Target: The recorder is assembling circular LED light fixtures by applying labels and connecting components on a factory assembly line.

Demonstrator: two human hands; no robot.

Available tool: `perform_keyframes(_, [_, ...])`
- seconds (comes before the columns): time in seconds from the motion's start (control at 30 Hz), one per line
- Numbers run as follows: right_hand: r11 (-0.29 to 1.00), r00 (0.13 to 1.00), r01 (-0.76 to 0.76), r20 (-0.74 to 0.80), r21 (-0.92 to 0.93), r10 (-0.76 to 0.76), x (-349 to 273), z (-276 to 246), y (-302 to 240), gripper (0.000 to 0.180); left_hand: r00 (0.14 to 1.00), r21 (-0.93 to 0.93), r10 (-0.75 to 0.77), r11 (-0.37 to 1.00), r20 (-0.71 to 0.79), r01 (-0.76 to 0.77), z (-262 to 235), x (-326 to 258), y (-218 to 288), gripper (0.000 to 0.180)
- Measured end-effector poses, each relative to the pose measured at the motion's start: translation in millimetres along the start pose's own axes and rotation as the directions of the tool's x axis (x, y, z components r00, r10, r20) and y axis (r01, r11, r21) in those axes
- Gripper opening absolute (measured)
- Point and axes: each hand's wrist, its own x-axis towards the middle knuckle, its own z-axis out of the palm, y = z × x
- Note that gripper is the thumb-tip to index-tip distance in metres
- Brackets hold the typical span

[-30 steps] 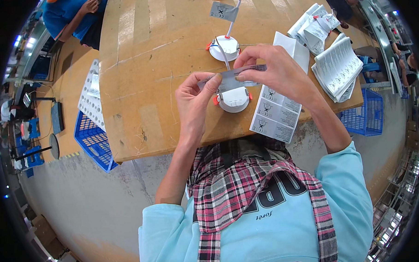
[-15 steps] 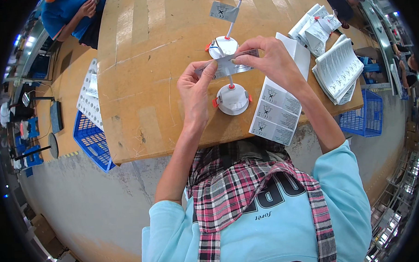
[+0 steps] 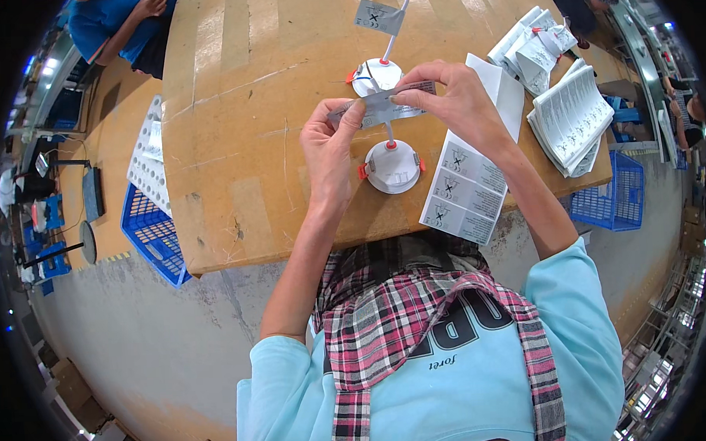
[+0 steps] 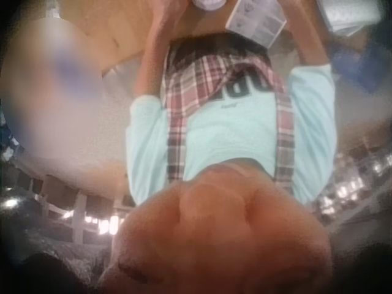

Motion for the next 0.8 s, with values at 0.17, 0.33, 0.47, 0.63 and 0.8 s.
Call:
perform_keyframes(0.17, [1.0,1.0,0.017,-0.01,0.019,-0.017,0.1,2.2,6.3,0.021,1.0,-0.028,-0.001,1.0,0.011,0.002,-0.8,2.4,-4.9,0.015])
perform_keyframes(0.33, [0.996,0.999,-0.016,0.05,0.092,0.011,2.3,-1.1,14.1,0.023,0.995,-0.065,-0.069,0.995,0.077,0.074,-3.3,2.8,-4.8,0.01])
perform_keyframes(0.47, [0.984,0.952,-0.149,0.284,0.093,0.117,6.0,-11.5,25.3,0.026,0.984,-0.059,-0.159,0.985,0.082,0.165,-8.0,4.2,-8.0,0.009])
perform_keyframes(0.63, [0.997,0.992,0.027,0.128,-0.078,-0.017,3.3,-13.5,27.4,0.026,0.981,-0.03,-0.173,0.984,0.082,0.176,-3.0,7.5,-7.6,0.014])
perform_keyframes(0.8, [0.989,0.965,0.12,0.243,-0.085,-0.097,13.8,-4.7,15.6,0.028,0.982,-0.016,-0.144,0.989,0.12,0.147,-0.8,12.5,-9.2,0.015])
